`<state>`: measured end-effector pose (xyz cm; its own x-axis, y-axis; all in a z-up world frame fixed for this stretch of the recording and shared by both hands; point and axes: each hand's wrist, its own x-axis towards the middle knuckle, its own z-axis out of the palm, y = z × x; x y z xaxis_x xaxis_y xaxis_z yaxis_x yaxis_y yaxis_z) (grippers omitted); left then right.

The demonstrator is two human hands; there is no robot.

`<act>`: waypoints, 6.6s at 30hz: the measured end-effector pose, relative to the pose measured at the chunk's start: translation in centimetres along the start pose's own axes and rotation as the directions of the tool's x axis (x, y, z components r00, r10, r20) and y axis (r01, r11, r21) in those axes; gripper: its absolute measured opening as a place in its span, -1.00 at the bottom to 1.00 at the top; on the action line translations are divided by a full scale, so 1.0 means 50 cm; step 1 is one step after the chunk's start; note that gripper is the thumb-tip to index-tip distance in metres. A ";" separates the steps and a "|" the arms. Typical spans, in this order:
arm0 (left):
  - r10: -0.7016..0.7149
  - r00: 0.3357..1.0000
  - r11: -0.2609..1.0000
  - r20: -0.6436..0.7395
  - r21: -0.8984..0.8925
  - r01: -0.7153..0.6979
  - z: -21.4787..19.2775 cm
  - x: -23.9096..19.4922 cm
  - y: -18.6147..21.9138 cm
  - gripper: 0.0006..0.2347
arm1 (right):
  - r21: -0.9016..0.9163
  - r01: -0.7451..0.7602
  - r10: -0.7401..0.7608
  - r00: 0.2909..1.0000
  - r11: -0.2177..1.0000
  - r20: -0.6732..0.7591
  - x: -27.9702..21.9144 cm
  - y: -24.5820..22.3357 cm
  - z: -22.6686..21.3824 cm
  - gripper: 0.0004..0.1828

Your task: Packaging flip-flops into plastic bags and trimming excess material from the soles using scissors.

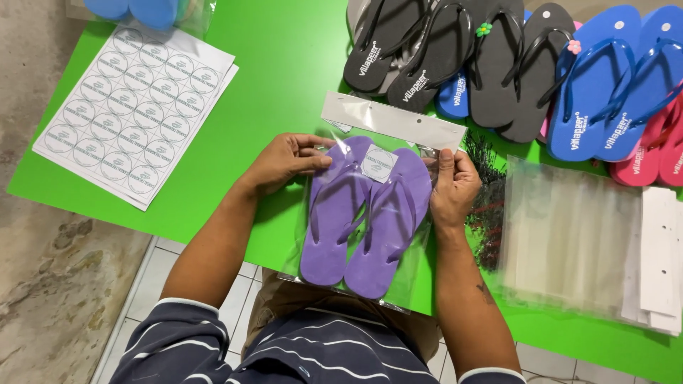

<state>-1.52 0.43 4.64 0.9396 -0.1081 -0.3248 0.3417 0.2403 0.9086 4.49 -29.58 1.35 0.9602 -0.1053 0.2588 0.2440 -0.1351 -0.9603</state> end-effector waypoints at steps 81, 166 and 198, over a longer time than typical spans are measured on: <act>0.675 0.737 0.298 -0.043 0.929 -0.219 -0.061 0.291 0.002 -0.59 | -0.396 0.050 0.257 0.686 0.917 0.681 -0.038 -0.026 -0.035 -0.55; 0.198 0.811 0.931 -0.551 -0.153 -0.331 -0.033 0.022 -0.085 -0.81 | -0.412 -0.155 0.389 0.719 0.898 0.576 -0.039 -0.102 -0.022 -0.73; 0.285 0.765 0.958 -0.577 0.161 -0.235 -0.082 0.018 -0.069 -0.77 | -0.414 -0.080 0.328 0.749 0.907 0.575 -0.053 -0.104 -0.020 -0.75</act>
<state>-1.78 3.45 0.14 0.8282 0.5424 -0.1410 0.1030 0.1000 0.9896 0.55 -29.60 5.77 0.8779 0.4433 -0.1812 0.0885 -0.5220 -0.8483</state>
